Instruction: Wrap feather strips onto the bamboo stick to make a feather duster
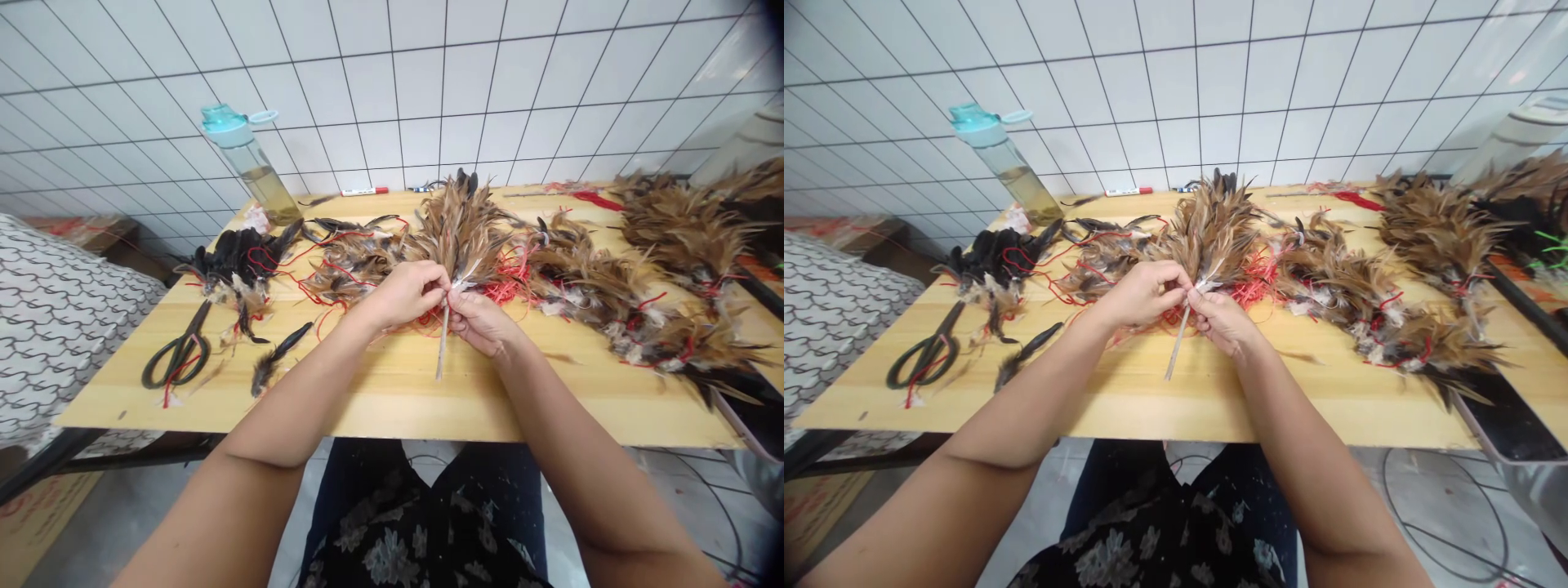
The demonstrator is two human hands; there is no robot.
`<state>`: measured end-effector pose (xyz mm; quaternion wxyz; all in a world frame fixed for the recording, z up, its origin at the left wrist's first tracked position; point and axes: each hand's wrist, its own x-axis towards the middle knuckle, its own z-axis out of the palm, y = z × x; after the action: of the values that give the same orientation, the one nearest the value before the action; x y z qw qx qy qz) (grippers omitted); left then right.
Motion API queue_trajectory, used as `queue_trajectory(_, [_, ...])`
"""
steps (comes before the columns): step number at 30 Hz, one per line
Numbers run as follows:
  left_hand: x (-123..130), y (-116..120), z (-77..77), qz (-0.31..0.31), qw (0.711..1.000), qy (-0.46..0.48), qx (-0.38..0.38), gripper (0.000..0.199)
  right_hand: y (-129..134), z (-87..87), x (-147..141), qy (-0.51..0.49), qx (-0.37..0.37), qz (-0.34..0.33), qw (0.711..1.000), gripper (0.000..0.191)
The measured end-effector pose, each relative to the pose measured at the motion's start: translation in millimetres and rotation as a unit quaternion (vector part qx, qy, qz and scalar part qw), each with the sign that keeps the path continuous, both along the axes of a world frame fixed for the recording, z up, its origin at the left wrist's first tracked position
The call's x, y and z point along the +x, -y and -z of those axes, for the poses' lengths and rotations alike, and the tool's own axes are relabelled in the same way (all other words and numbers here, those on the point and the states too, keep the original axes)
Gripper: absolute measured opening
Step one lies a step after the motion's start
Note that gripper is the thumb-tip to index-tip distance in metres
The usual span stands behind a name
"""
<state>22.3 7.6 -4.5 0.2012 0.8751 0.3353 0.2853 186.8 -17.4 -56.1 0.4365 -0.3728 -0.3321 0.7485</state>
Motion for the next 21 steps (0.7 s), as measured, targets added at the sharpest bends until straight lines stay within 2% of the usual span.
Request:
queue_trajectory(7, [2.8,-0.6,8.2,-0.032,0.995,0.057,-0.079,0.018,-1.0,-0.5,2.2,-0.019,-0.028,-0.014,0.999,0.039])
queue_trajectory(12, [-8.8,-8.8,13.2,-0.098,0.980,0.165,-0.044,0.014,0.0,-2.8,3.0,-0.042,-0.035,-0.011,0.998,0.033])
queue_trajectory(14, [-16.8,-12.1,11.2,-0.113,0.977,0.162,-0.076,0.013,-0.1,-4.5,3.3,-0.053,-0.041,-0.004,0.998,0.032])
queue_trajectory(15, [-20.4,-13.1,9.9,-0.102,0.977,0.151,-0.113,0.014,-0.3,-5.4,3.6,-0.058,-0.044,0.002,0.997,0.031])
queue_trajectory(17, [-24.8,-12.9,8.1,-0.037,0.967,0.129,-0.216,0.021,-0.8,-6.8,4.4,-0.065,-0.051,0.015,0.997,0.029])
queue_trajectory(19, [-25.1,-10.8,8.4,0.042,0.942,0.120,-0.311,0.032,-1.1,-7.6,5.8,-0.073,-0.055,0.024,0.995,0.027])
queue_trajectory(21, [-23.0,-8.6,11.0,0.080,0.915,0.098,-0.383,0.038,-1.0,-8.2,7.6,-0.083,-0.059,0.024,0.995,0.026])
